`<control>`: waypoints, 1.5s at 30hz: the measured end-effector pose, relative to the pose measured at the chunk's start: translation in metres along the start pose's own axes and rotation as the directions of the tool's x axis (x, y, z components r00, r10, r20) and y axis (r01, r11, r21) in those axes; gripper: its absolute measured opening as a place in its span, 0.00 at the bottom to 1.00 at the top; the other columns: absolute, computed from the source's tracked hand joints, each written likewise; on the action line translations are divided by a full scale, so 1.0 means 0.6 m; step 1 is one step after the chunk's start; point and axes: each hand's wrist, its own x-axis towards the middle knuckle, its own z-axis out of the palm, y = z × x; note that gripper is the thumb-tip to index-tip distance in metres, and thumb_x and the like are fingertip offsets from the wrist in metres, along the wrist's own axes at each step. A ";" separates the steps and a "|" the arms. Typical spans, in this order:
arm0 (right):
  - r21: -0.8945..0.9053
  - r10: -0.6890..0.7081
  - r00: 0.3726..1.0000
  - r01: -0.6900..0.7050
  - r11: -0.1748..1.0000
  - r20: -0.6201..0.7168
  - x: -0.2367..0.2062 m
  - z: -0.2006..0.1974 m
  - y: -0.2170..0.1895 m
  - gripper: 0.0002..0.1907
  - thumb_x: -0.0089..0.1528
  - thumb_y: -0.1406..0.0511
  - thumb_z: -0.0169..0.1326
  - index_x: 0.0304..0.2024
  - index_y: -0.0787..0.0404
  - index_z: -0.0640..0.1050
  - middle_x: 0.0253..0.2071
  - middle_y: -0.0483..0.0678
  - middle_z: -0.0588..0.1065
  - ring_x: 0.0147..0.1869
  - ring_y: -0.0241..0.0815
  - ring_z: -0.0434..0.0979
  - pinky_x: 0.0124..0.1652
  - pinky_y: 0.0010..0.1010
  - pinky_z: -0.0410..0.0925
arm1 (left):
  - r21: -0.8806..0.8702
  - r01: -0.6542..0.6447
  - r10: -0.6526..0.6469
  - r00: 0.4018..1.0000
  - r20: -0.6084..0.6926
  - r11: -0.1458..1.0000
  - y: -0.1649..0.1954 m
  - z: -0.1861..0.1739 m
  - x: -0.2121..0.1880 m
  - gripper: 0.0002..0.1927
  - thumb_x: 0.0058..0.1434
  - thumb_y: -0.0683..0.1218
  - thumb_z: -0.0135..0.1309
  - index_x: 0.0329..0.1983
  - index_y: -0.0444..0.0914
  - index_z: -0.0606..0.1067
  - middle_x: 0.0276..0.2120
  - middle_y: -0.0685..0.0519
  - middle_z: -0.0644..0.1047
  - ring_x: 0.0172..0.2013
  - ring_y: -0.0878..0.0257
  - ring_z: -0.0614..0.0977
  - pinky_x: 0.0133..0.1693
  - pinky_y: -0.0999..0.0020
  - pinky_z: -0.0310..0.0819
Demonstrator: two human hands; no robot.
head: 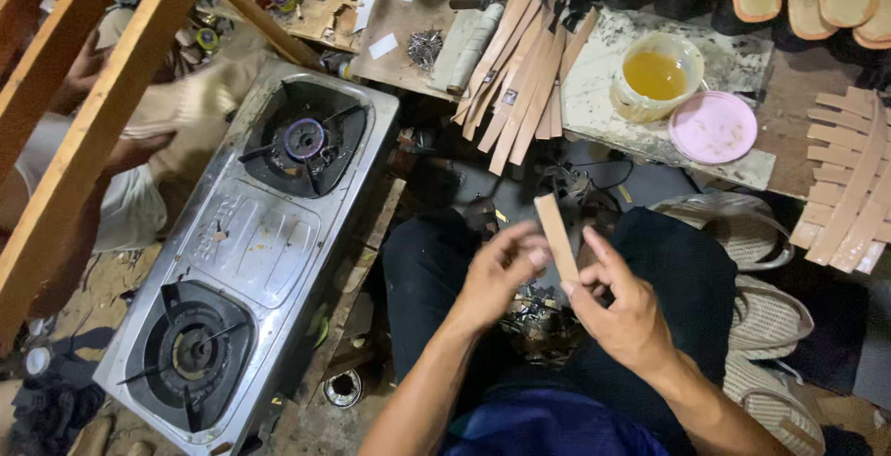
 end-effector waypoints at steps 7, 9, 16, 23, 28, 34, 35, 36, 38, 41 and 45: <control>0.024 0.001 0.986 -0.005 1.000 0.164 -0.005 0.032 -0.019 0.39 0.55 0.68 0.62 0.69 0.62 0.64 0.26 0.46 0.80 0.27 0.35 0.80 0.33 0.28 0.74 | -0.265 -0.074 0.008 0.971 -0.240 0.961 0.004 -0.036 0.050 0.10 0.69 0.43 0.57 0.47 0.30 0.75 0.36 0.49 0.81 0.36 0.62 0.83 0.42 0.66 0.80; 0.030 -0.060 0.982 0.056 0.998 0.181 0.001 0.023 -0.022 0.39 0.56 0.68 0.63 0.68 0.63 0.65 0.28 0.47 0.80 0.28 0.36 0.80 0.33 0.28 0.74 | -0.407 -0.057 -0.028 0.980 -0.199 0.912 0.003 -0.040 0.052 0.07 0.70 0.42 0.57 0.43 0.32 0.74 0.35 0.49 0.80 0.35 0.61 0.82 0.41 0.65 0.79; -0.356 -0.258 0.966 0.239 0.903 -0.004 0.119 -0.071 0.008 0.23 0.60 0.61 0.62 0.55 0.64 0.79 0.44 0.55 0.79 0.46 0.49 0.80 0.45 0.40 0.73 | -0.462 0.052 -0.131 0.981 -0.140 0.885 0.019 -0.037 0.042 0.03 0.65 0.40 0.57 0.41 0.35 0.77 0.31 0.52 0.79 0.30 0.63 0.81 0.35 0.69 0.79; -0.784 -0.342 0.936 0.150 0.602 -0.084 0.275 -0.153 0.074 0.22 0.60 0.56 0.65 0.51 0.62 0.83 0.71 0.59 0.68 0.75 0.62 0.61 0.62 0.56 0.61 | -0.350 0.059 -0.130 0.975 -0.183 0.935 0.012 -0.032 0.029 0.06 0.63 0.40 0.60 0.38 0.35 0.74 0.29 0.50 0.79 0.26 0.65 0.80 0.29 0.70 0.77; -0.749 -0.331 0.943 0.190 0.635 -0.042 0.320 -0.166 0.130 0.18 0.59 0.54 0.64 0.41 0.60 0.85 0.71 0.58 0.68 0.78 0.65 0.57 0.65 0.61 0.58 | -0.289 -0.007 -0.041 0.987 -0.158 0.957 0.000 -0.035 0.018 0.07 0.65 0.38 0.61 0.41 0.32 0.74 0.30 0.50 0.79 0.27 0.67 0.79 0.31 0.73 0.75; -0.641 -0.397 0.916 0.272 0.718 -0.056 0.330 -0.166 0.114 0.15 0.63 0.55 0.65 0.32 0.60 0.81 0.69 0.57 0.70 0.79 0.61 0.59 0.75 0.54 0.54 | -0.432 0.109 -0.180 0.976 -0.126 0.895 0.013 -0.027 0.015 0.09 0.62 0.38 0.59 0.44 0.34 0.75 0.32 0.52 0.80 0.29 0.65 0.82 0.34 0.72 0.79; -0.579 -0.409 0.910 0.299 0.759 -0.066 0.313 -0.157 0.100 0.14 0.64 0.56 0.64 0.32 0.60 0.80 0.69 0.56 0.70 0.78 0.58 0.60 0.76 0.51 0.54 | -0.448 0.120 -0.197 0.972 -0.129 0.886 0.015 -0.026 0.016 0.09 0.62 0.38 0.59 0.45 0.34 0.75 0.32 0.52 0.80 0.29 0.64 0.82 0.34 0.72 0.79; -0.515 -0.422 0.903 0.325 0.793 -0.078 0.290 -0.146 0.083 0.14 0.66 0.57 0.63 0.33 0.60 0.79 0.68 0.55 0.71 0.77 0.55 0.61 0.77 0.49 0.54 | -0.464 0.129 -0.212 0.968 -0.131 0.876 0.017 -0.026 0.020 0.10 0.62 0.38 0.59 0.46 0.34 0.75 0.32 0.51 0.80 0.29 0.64 0.82 0.34 0.72 0.79; -0.413 -0.404 0.915 0.378 0.829 0.028 0.224 -0.102 0.048 0.06 0.61 0.63 0.59 0.34 0.58 0.82 0.71 0.60 0.67 0.81 0.62 0.56 0.77 0.54 0.51 | -0.494 0.140 -0.227 0.966 -0.121 0.858 0.020 -0.025 0.028 0.11 0.62 0.38 0.58 0.48 0.33 0.76 0.33 0.51 0.80 0.30 0.64 0.82 0.35 0.71 0.80; -0.337 -0.507 0.851 0.520 0.784 0.135 0.149 -0.042 0.014 0.17 0.55 0.67 0.60 0.48 0.58 0.82 0.70 0.59 0.64 0.77 0.60 0.58 0.72 0.53 0.55 | -0.527 0.161 -0.237 0.968 -0.079 0.835 0.021 -0.024 0.036 0.12 0.64 0.38 0.57 0.50 0.32 0.76 0.34 0.50 0.81 0.31 0.64 0.82 0.36 0.72 0.80; -0.397 -0.596 0.786 0.605 0.690 0.162 0.115 -0.016 0.008 0.30 0.51 0.71 0.60 0.58 0.52 0.78 0.70 0.56 0.62 0.77 0.60 0.58 0.69 0.52 0.60 | -0.557 0.207 -0.236 0.971 0.019 0.804 0.020 -0.015 0.029 0.12 0.67 0.38 0.56 0.52 0.31 0.76 0.35 0.50 0.81 0.32 0.64 0.82 0.37 0.71 0.80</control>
